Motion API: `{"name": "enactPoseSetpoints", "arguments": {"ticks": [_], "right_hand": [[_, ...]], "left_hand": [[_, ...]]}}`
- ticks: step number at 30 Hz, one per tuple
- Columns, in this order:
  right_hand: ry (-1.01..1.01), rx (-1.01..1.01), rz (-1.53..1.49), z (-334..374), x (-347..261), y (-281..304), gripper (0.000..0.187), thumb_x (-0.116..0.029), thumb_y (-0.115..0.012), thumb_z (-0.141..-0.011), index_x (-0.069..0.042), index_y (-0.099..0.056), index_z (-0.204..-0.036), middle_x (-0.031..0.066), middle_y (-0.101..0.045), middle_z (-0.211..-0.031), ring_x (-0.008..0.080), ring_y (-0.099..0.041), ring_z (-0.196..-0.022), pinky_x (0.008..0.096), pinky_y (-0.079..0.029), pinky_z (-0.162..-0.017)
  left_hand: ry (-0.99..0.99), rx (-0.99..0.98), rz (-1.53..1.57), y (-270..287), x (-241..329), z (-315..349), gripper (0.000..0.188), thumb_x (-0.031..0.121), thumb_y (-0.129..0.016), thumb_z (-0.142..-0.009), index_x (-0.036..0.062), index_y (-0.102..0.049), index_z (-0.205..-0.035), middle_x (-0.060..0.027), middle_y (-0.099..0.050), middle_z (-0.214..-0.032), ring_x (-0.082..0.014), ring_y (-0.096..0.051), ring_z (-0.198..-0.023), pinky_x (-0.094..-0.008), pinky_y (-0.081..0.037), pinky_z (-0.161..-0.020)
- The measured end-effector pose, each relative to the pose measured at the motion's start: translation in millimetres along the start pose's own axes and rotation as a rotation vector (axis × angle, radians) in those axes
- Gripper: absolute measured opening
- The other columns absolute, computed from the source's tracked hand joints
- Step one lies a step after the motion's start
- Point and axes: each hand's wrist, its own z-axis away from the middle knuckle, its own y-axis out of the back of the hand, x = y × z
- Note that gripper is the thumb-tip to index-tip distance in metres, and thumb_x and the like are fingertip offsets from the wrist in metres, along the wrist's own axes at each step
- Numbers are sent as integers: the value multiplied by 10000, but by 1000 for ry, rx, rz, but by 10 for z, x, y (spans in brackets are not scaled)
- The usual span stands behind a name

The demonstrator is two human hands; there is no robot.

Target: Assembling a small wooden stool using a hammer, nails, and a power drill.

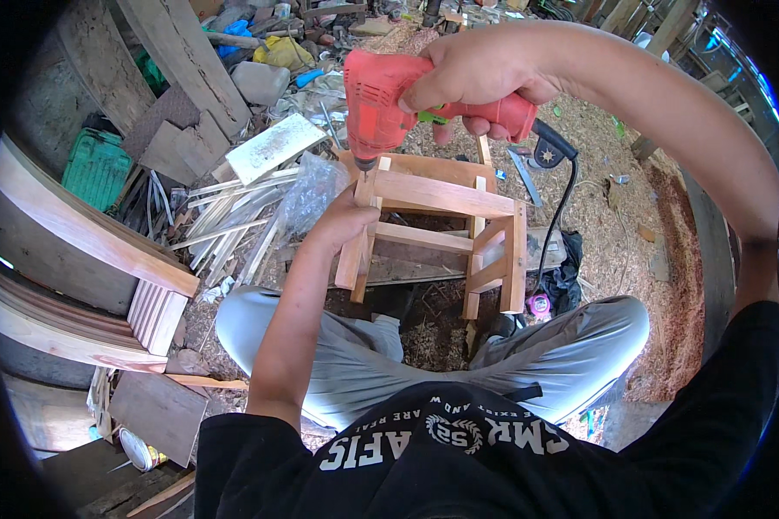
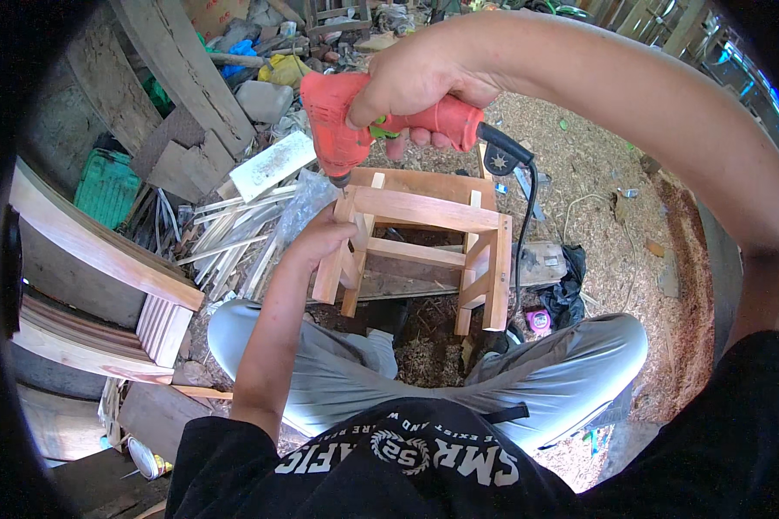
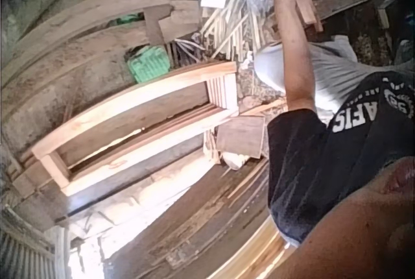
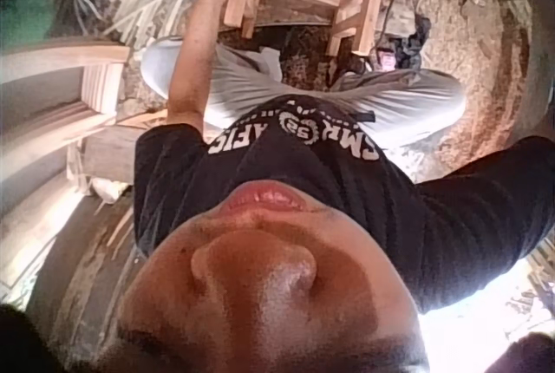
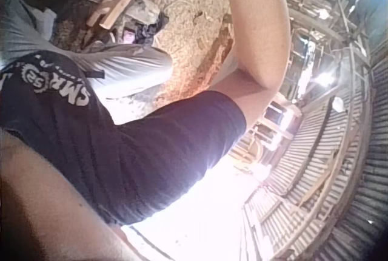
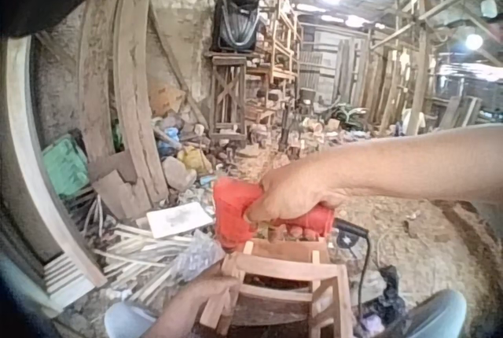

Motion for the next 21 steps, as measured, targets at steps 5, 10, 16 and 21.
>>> {"name": "enactPoseSetpoints", "arguments": {"ticks": [5, 10, 16, 21], "right_hand": [[-28, -51, -31, -83, 31, 3, 377, -355, -608, -1019, -52, -620, -1243, 31, -659, -910, 92, -552, -574, 276, -485, -442], [4, -45, 17, -59, -16, -39, 354, -346, -613, -1018, -48, -631, -1208, 25, -645, -896, 91, -549, -579, 276, -474, -444], [-12, -40, -10, -55, -12, -57, 352, -348, -623, -1013, -46, -635, -1193, 24, -642, -881, 90, -551, -574, 280, -476, -448], [22, -43, -69, -18, 42, -46, 330, -343, -630, -1009, -50, -639, -1160, 18, -629, -872, 94, -548, -572, 279, -476, -455]], "left_hand": [[-28, -2, 9, 2, -3, 8, 711, 120, -683, -817, -11, -495, -1491, -120, -691, -1217, -218, -682, -1046, -356, -539, -911], [-21, 5, 12, 5, -38, -1, 708, 116, -677, -821, -12, -492, -1492, -129, -687, -1234, -221, -680, -1055, -357, -540, -916], [-44, -8, -23, 16, -51, -19, 704, 113, -663, -825, -3, -490, -1497, -128, -681, -1254, -220, -673, -1077, -361, -537, -932], [-38, -1, -11, 39, -151, -69, 692, 100, -660, -826, 8, -500, -1493, -121, -682, -1256, -218, -672, -1079, -365, -536, -937]]}}
